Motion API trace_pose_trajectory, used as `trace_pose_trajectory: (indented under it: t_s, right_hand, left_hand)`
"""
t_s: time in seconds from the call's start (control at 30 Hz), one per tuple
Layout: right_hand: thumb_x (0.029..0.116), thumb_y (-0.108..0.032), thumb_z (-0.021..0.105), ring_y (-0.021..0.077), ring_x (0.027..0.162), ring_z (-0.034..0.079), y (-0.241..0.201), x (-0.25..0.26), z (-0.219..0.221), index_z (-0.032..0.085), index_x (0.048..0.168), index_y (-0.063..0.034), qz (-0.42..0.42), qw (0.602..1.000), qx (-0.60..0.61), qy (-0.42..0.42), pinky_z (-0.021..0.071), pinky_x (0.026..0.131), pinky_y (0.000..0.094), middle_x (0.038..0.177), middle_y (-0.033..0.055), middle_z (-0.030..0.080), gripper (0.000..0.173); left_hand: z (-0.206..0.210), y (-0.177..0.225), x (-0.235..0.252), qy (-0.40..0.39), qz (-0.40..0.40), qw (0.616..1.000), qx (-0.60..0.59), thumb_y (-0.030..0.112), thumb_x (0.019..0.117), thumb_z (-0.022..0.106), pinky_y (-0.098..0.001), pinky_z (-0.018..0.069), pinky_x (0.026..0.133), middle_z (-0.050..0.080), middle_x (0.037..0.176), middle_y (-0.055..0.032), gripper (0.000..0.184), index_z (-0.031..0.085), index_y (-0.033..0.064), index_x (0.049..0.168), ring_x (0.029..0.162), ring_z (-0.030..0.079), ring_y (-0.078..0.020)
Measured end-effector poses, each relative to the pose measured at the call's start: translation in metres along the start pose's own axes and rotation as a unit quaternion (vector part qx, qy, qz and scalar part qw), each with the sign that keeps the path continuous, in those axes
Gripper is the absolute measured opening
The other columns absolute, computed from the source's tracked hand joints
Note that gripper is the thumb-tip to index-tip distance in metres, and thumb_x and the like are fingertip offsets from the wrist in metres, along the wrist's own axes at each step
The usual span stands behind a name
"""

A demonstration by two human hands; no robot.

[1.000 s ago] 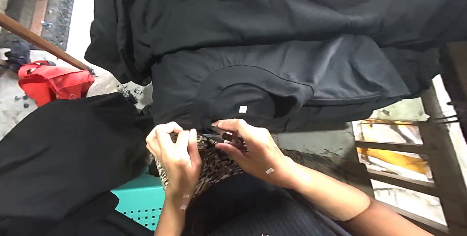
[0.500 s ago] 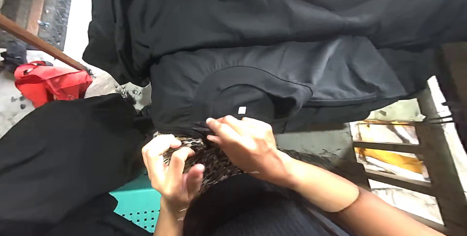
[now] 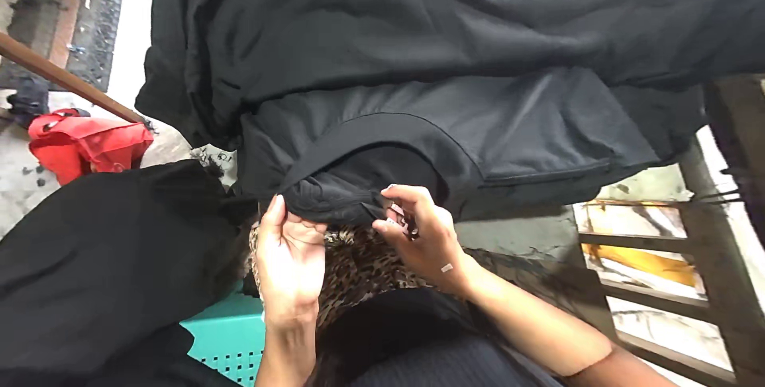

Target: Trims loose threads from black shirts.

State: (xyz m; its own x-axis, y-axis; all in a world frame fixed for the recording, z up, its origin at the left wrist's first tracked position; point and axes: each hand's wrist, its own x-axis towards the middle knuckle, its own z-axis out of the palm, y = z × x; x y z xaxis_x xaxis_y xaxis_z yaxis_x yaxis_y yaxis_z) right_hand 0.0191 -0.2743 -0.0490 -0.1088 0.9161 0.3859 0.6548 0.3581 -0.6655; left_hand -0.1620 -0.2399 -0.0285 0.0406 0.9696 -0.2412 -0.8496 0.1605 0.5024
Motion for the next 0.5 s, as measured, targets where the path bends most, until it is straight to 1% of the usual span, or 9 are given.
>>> trace_pose_trajectory:
  t_s: [0.07, 0.13, 0.2, 0.27, 0.3, 0.33, 0.4, 0.43, 0.5]
  right_hand:
    - [0.1038, -0.03, 0.058, 0.0049, 0.059, 0.049, 0.003, 0.0, -0.004, 0.059, 0.115, 0.0031, -0.019, 1.0, 0.018, -0.015, 0.0433, 0.056, 0.0156, 0.07, 0.0054, 0.055, 0.035]
    - [0.1044, -0.03, 0.057, 0.0045, 0.06, 0.049, 0.001, 0.002, -0.008, 0.059, 0.115, 0.0034, -0.035, 0.998, 0.036, -0.028, 0.0428, 0.057, 0.0146, 0.071, 0.0057, 0.056, 0.035]
    - [0.1048, -0.031, 0.057, 0.0045, 0.061, 0.05, -0.005, 0.006, -0.01, 0.06, 0.115, 0.0026, -0.05, 0.997, 0.041, -0.032, 0.0437, 0.059, 0.0143, 0.071, 0.0053, 0.056, 0.035]
    - [0.1054, -0.03, 0.057, 0.0052, 0.062, 0.051, -0.011, 0.011, -0.009, 0.06, 0.112, 0.0021, -0.065, 0.997, 0.034, -0.022, 0.0441, 0.06, 0.0145, 0.071, 0.0055, 0.056, 0.033]
    - [0.1052, -0.03, 0.057, 0.0053, 0.062, 0.051, -0.013, 0.014, -0.008, 0.06, 0.111, 0.0023, -0.066, 0.997, 0.03, -0.016, 0.0437, 0.06, 0.0147, 0.07, 0.0054, 0.055, 0.033]
    - [0.1049, -0.031, 0.057, 0.0054, 0.061, 0.05, -0.016, 0.017, -0.007, 0.061, 0.11, 0.0025, -0.065, 0.997, 0.029, -0.015, 0.0434, 0.059, 0.0152, 0.069, 0.005, 0.055, 0.034]
    - [0.1038, -0.03, 0.058, 0.0045, 0.06, 0.049, -0.019, 0.023, -0.006, 0.062, 0.11, 0.0026, -0.064, 0.997, 0.034, -0.025, 0.0416, 0.057, 0.0147, 0.069, 0.0036, 0.055, 0.033]
    - [0.1031, -0.029, 0.059, 0.0044, 0.059, 0.048, -0.021, 0.026, -0.005, 0.062, 0.11, 0.0027, -0.067, 0.997, 0.035, -0.033, 0.0409, 0.056, 0.0149, 0.069, 0.0031, 0.054, 0.033]
    - [0.1026, -0.029, 0.06, 0.006, 0.057, 0.048, -0.024, 0.031, -0.004, 0.064, 0.109, 0.0023, -0.081, 0.996, 0.011, -0.037, 0.0401, 0.054, 0.0172, 0.067, 0.0025, 0.055, 0.032]
  left_hand:
    - [-0.002, 0.004, -0.002, -0.01, -0.058, 0.997, -0.059, 0.025, 0.1095, 0.032, -0.0328, 0.0625, 0.081, 0.076, 0.092, -0.0112, 0.045, 0.072, 0.0061, 0.1, 0.087, 0.076, -0.0182]
    - [-0.004, 0.006, -0.006, -0.013, -0.027, 0.999, -0.019, 0.022, 0.1083, 0.038, -0.0337, 0.0632, 0.08, 0.077, 0.092, -0.0112, 0.037, 0.072, 0.006, 0.104, 0.085, 0.076, -0.0181]
    - [-0.009, 0.005, -0.009, -0.04, 0.033, 0.998, 0.038, 0.02, 0.1017, 0.056, -0.0333, 0.0635, 0.08, 0.076, 0.096, -0.0094, 0.02, 0.065, 0.0098, 0.117, 0.087, 0.076, -0.0176]
    - [-0.011, 0.006, -0.009, -0.078, 0.091, 0.985, 0.122, 0.02, 0.0913, 0.075, -0.0312, 0.0617, 0.086, 0.077, 0.106, -0.0039, 0.043, 0.052, 0.0195, 0.128, 0.096, 0.075, -0.0148]
    - [-0.01, 0.005, -0.008, -0.086, 0.116, 0.976, 0.163, 0.016, 0.0889, 0.077, -0.0302, 0.0605, 0.089, 0.076, 0.11, -0.0013, 0.05, 0.049, 0.0219, 0.13, 0.1, 0.074, -0.0132]
    - [-0.01, 0.003, -0.006, -0.084, 0.143, 0.965, 0.201, 0.009, 0.0885, 0.074, -0.0285, 0.0601, 0.089, 0.076, 0.111, 0.0006, 0.049, 0.05, 0.0213, 0.129, 0.1, 0.074, -0.0112]
    - [-0.011, -0.003, -0.002, -0.039, 0.191, 0.951, 0.238, 0.006, 0.0913, 0.07, -0.0234, 0.0605, 0.081, 0.076, 0.098, 0.0056, 0.026, 0.073, 0.0205, 0.112, 0.088, 0.072, -0.0053]
    - [-0.013, -0.004, 0.0, -0.026, 0.202, 0.947, 0.25, 0.007, 0.0952, 0.066, -0.0214, 0.0597, 0.078, 0.075, 0.092, 0.0081, 0.019, 0.075, 0.022, 0.104, 0.084, 0.071, -0.0027]
    - [-0.014, -0.002, -0.001, -0.031, 0.205, 0.947, 0.244, 0.01, 0.1012, 0.058, -0.0214, 0.0603, 0.076, 0.073, 0.087, 0.0082, 0.016, 0.069, 0.022, 0.099, 0.079, 0.071, -0.0023]
